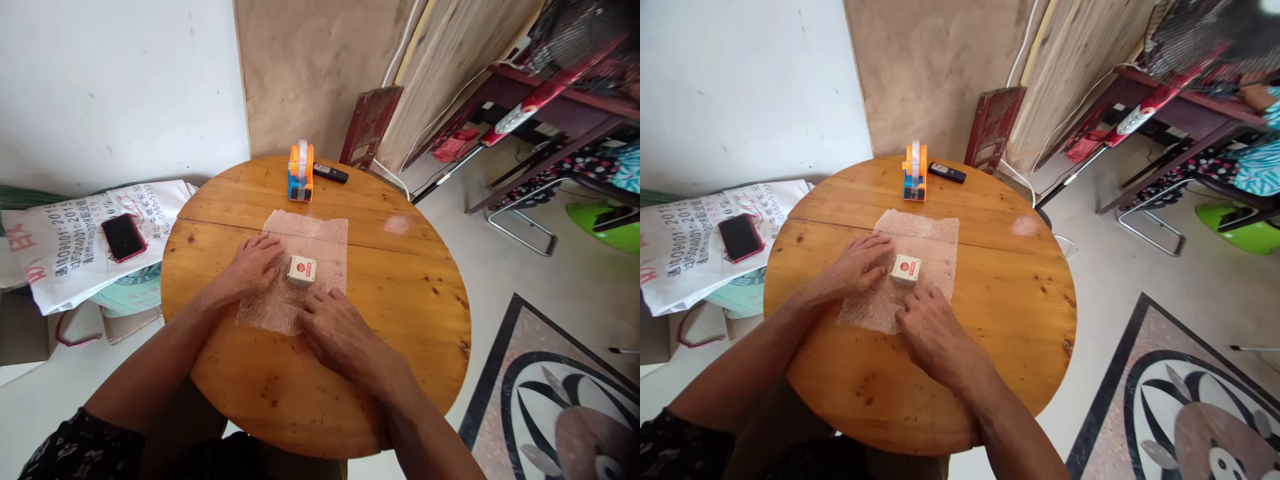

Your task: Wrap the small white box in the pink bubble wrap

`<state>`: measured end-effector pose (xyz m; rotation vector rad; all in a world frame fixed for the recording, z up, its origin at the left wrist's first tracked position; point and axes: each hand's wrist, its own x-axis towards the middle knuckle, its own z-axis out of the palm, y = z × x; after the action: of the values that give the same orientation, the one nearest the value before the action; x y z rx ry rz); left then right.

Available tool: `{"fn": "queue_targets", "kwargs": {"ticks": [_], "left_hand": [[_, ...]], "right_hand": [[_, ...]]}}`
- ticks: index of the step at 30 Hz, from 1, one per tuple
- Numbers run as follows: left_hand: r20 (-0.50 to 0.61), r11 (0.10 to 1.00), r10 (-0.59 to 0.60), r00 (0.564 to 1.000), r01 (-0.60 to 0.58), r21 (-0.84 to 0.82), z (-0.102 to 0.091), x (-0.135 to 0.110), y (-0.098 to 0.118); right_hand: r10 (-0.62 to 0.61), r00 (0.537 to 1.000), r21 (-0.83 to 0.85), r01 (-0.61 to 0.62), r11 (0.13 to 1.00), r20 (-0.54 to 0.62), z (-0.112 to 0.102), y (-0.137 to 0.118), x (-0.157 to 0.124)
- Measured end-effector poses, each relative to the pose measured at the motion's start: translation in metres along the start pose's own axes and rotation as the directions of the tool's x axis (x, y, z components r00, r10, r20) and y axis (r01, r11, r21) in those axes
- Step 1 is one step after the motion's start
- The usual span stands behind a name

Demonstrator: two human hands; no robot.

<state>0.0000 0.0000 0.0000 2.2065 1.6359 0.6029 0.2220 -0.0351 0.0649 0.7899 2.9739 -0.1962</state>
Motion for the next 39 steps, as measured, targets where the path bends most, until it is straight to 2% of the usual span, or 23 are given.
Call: {"fn": "queue_targets", "kwargs": {"ticks": [2, 4, 5, 8, 9, 11, 14, 19, 21, 24, 27, 31, 34, 39], "left_hand": [[-0.063, 0.995, -0.015, 0.998, 0.008, -0.096, -0.003, 0.001, 0.002], [-0.123, 0.964, -0.047, 0.991, 0.013, -0.265, -0.013, -0.001, 0.007], [-0.15, 0.929, -0.069, 0.986, 0.008, -0.369, -0.02, -0.002, 0.01], [-0.012, 0.781, -0.061, 0.998, 0.04, -0.623, -0.042, -0.008, 0.018], [-0.01, 0.765, -0.022, 1.0, 0.011, -0.644, -0.047, -0.01, 0.02], [-0.021, 0.795, 0.018, 1.0, -0.027, -0.606, -0.051, -0.012, 0.021], [-0.056, 0.884, -0.016, 0.998, -0.012, -0.468, -0.042, -0.009, 0.023], [-0.071, 0.904, -0.138, 0.988, 0.096, -0.417, -0.021, -0.003, 0.028], [-0.044, 0.872, -0.218, 0.975, 0.174, -0.457, -0.015, -0.002, 0.028], [-0.025, 0.805, -0.274, 0.962, 0.214, -0.554, -0.009, -0.002, 0.025], [-0.011, 0.757, -0.278, 0.961, 0.212, -0.618, -0.005, -0.001, 0.024], [-0.041, 0.755, -0.274, 0.961, 0.189, -0.628, -0.004, 0.001, 0.027], [-0.039, 0.739, -0.276, 0.96, 0.186, -0.648, -0.005, 0.002, 0.03], [-0.006, 0.693, -0.285, 0.958, 0.202, -0.692, -0.005, 0.0, 0.03]], "right_hand": [[0.001, 0.998, 0.043, 0.002, 0.999, -0.065, -0.002, 0.004, 0.002], [0.071, 0.975, 0.146, -0.04, 0.988, -0.209, -0.006, 0.01, 0.001], [0.127, 0.945, 0.207, -0.065, 0.976, -0.3, -0.008, 0.013, 0.0], [0.315, 0.795, 0.346, -0.142, 0.928, -0.518, -0.008, 0.023, 0.001], [0.36, 0.749, 0.364, -0.169, 0.916, -0.557, -0.005, 0.026, 0.003], [0.421, 0.68, 0.375, -0.226, 0.899, -0.601, 0.002, 0.033, 0.007], [0.453, 0.622, 0.368, -0.27, 0.89, -0.639, 0.014, 0.042, 0.014], [0.408, 0.59, 0.338, -0.232, 0.912, -0.696, 0.031, 0.05, 0.026], [0.426, 0.568, 0.365, -0.225, 0.903, -0.704, 0.035, 0.053, 0.03], [0.499, 0.552, 0.444, -0.242, 0.863, -0.668, 0.039, 0.057, 0.035], [0.576, 0.564, 0.549, -0.241, 0.8, -0.592, 0.043, 0.061, 0.038], [0.645, 0.599, 0.754, -0.104, 0.649, -0.474, 0.048, 0.063, 0.042], [0.67, 0.624, 0.839, -0.043, 0.543, -0.402, 0.049, 0.064, 0.045], [0.674, 0.653, 0.871, -0.044, 0.489, -0.345, 0.048, 0.061, 0.043]]}}
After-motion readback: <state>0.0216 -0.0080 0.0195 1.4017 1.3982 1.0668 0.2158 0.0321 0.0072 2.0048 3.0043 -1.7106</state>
